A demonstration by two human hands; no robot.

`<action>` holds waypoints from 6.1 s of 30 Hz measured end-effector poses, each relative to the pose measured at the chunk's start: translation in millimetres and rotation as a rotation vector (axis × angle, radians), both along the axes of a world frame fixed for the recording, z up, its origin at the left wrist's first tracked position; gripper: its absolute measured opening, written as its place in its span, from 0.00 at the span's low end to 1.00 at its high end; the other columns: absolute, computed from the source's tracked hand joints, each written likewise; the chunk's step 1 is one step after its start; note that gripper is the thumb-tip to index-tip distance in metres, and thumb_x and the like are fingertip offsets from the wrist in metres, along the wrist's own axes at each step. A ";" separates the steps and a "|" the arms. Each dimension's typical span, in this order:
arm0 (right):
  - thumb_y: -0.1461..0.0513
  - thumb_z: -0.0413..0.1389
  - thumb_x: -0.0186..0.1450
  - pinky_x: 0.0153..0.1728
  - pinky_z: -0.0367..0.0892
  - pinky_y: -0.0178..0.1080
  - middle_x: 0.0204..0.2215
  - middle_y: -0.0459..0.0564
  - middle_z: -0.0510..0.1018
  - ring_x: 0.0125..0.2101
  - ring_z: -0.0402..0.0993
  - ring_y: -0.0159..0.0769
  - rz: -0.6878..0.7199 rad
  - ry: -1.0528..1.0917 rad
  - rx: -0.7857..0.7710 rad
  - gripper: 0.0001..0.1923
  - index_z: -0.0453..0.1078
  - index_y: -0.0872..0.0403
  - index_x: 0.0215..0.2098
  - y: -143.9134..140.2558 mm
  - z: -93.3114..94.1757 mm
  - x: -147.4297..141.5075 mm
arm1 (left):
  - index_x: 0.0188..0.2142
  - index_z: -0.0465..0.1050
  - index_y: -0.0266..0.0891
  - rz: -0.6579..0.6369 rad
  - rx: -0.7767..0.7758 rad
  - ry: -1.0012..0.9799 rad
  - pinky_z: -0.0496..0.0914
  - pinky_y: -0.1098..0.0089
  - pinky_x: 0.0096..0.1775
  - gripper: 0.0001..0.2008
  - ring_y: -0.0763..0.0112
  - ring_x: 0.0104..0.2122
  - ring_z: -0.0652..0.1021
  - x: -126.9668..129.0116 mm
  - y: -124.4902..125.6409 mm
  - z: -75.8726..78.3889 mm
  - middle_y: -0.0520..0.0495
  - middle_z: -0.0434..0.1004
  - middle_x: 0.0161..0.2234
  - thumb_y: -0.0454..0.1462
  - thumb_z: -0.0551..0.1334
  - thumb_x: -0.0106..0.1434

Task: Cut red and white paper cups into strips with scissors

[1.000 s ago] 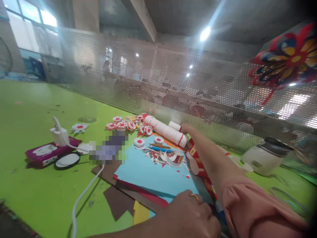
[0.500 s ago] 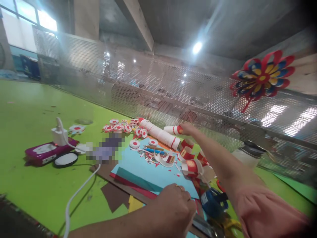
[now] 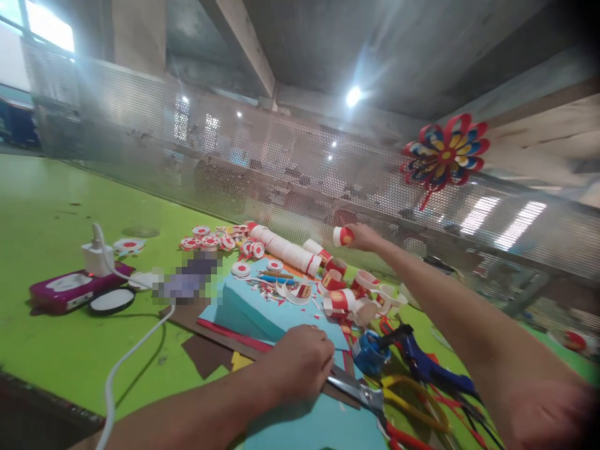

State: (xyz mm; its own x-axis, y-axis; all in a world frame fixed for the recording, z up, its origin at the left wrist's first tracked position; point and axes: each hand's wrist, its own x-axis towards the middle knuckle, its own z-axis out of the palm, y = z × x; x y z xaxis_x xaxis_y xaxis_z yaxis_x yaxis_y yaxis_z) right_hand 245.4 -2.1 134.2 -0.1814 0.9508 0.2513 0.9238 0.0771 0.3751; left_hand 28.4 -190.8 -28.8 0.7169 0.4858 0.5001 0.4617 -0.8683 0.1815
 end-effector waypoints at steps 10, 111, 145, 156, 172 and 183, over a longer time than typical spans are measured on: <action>0.55 0.53 0.66 0.40 0.70 0.46 0.45 0.52 0.74 0.40 0.73 0.39 0.384 0.191 -0.088 0.18 0.65 0.55 0.51 -128.0 -8.6 2.8 | 0.31 0.74 0.35 0.256 -0.158 0.026 0.66 0.64 0.42 0.11 0.62 0.37 0.74 -4.3 0.7 7.7 0.41 0.74 0.33 0.37 0.54 0.61; 0.62 0.50 0.66 0.40 0.65 0.42 0.26 0.48 0.73 0.31 0.67 0.37 0.736 0.910 0.268 0.08 0.66 0.52 0.28 -258.7 -149.5 -29.1 | 0.57 0.59 0.38 -0.095 -0.821 -0.226 0.66 0.61 0.48 0.36 0.56 0.50 0.70 -10.9 3.4 49.5 0.40 0.66 0.55 0.45 0.65 0.51; 0.59 0.44 0.69 0.29 0.64 0.36 0.29 0.54 0.79 0.27 0.72 0.35 0.225 0.390 0.125 0.19 0.75 0.59 0.36 -284.7 -65.3 43.1 | 0.46 0.63 0.35 0.499 -0.267 -0.041 0.66 0.60 0.39 0.25 0.48 0.44 0.74 -15.5 29.3 36.9 0.31 0.73 0.45 0.51 0.53 0.57; 0.60 0.54 0.66 0.42 0.70 0.48 0.49 0.52 0.72 0.43 0.72 0.40 0.219 0.165 -0.304 0.15 0.66 0.55 0.50 -159.6 -59.2 -29.8 | 0.49 0.62 0.32 0.668 -0.451 -0.041 0.66 0.61 0.40 0.32 0.48 0.45 0.74 -22.7 31.8 44.4 0.29 0.73 0.46 0.55 0.50 0.56; 0.60 0.54 0.66 0.40 0.71 0.46 0.48 0.52 0.72 0.42 0.73 0.40 0.014 0.747 -0.230 0.16 0.66 0.56 0.51 -121.2 -58.2 -19.7 | 0.48 0.62 0.32 0.607 -0.447 -0.088 0.66 0.59 0.39 0.29 0.46 0.44 0.75 -18.7 30.3 39.9 0.28 0.74 0.44 0.52 0.51 0.56; 0.59 0.53 0.66 0.41 0.70 0.45 0.49 0.51 0.72 0.43 0.72 0.40 0.108 0.935 0.001 0.14 0.67 0.54 0.49 -62.1 -43.8 -16.6 | 0.46 0.63 0.35 0.613 -0.429 -0.068 0.67 0.62 0.38 0.25 0.49 0.43 0.76 -17.3 25.9 40.0 0.32 0.75 0.42 0.51 0.51 0.57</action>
State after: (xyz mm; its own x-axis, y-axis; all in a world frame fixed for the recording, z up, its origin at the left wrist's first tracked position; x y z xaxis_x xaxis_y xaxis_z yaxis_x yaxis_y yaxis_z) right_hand 228.9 -64.2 90.4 0.0077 0.9402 0.3405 0.8382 0.1796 -0.5150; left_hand 11.1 -164.9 11.2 0.2292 0.9504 0.2104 0.8152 -0.3055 0.4920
